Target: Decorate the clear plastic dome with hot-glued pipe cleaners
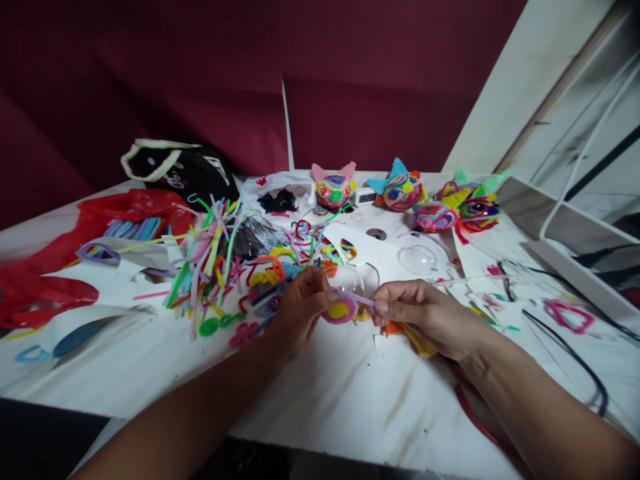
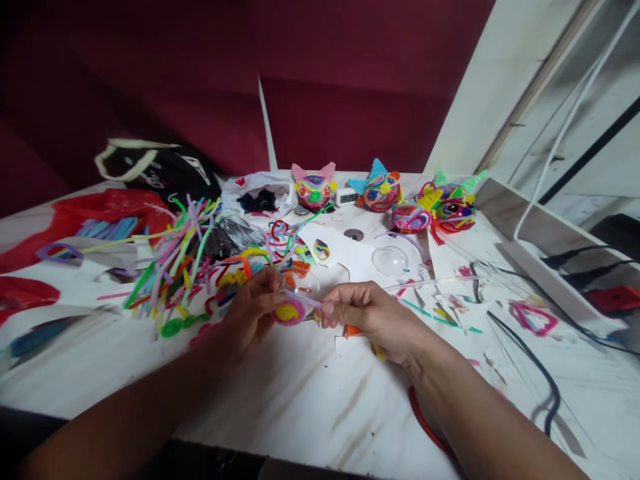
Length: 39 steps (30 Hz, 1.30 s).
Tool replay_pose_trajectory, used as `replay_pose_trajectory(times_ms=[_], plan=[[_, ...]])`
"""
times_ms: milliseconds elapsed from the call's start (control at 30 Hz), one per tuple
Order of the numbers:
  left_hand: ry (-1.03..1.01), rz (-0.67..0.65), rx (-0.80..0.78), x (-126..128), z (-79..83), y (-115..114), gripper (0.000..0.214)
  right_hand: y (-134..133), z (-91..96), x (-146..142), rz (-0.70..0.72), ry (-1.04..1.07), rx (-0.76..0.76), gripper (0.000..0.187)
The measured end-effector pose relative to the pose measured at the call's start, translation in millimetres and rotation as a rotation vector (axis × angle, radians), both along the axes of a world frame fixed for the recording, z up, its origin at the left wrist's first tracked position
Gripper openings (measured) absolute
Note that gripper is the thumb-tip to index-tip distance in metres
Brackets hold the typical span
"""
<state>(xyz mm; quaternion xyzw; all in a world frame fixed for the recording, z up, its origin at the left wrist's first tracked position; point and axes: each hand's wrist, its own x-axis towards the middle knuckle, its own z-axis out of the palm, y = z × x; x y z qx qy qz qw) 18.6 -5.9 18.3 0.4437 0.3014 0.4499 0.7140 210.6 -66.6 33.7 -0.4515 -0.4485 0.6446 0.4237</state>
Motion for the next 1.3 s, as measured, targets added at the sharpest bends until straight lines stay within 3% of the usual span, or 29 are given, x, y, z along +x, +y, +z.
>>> replay_pose_trajectory(times_ms=[333, 533, 633, 800, 1133, 1300], plan=[[0.039, -0.013, 0.005, 0, -0.6, -1, 0.029, -1, 1.6, 0, -0.082, -0.126, -0.011, 0.027], [0.052, -0.015, -0.011, 0, -1.0, -2, 0.029, -5, 7.5, -6, -0.179, -0.424, 0.145, 0.022], [0.038, 0.003, -0.007, 0, 0.0, -1, 0.029, -6, 10.7, -6, -0.143, -0.489, 0.231, 0.022], [0.006, -0.014, 0.001, -1, 3.5, 0, 0.027, -6, 8.7, 3, 0.004, -0.326, 0.109, 0.032], [0.006, -0.063, -0.009, -4, 3.7, 1, 0.026, -2, 8.5, 11, 0.195, -0.144, 0.039, 0.03], [-0.008, -0.084, -0.013, -4, 4.6, 1, 0.027, 0, 2.7, 12, 0.247, 0.075, -0.055, 0.026]])
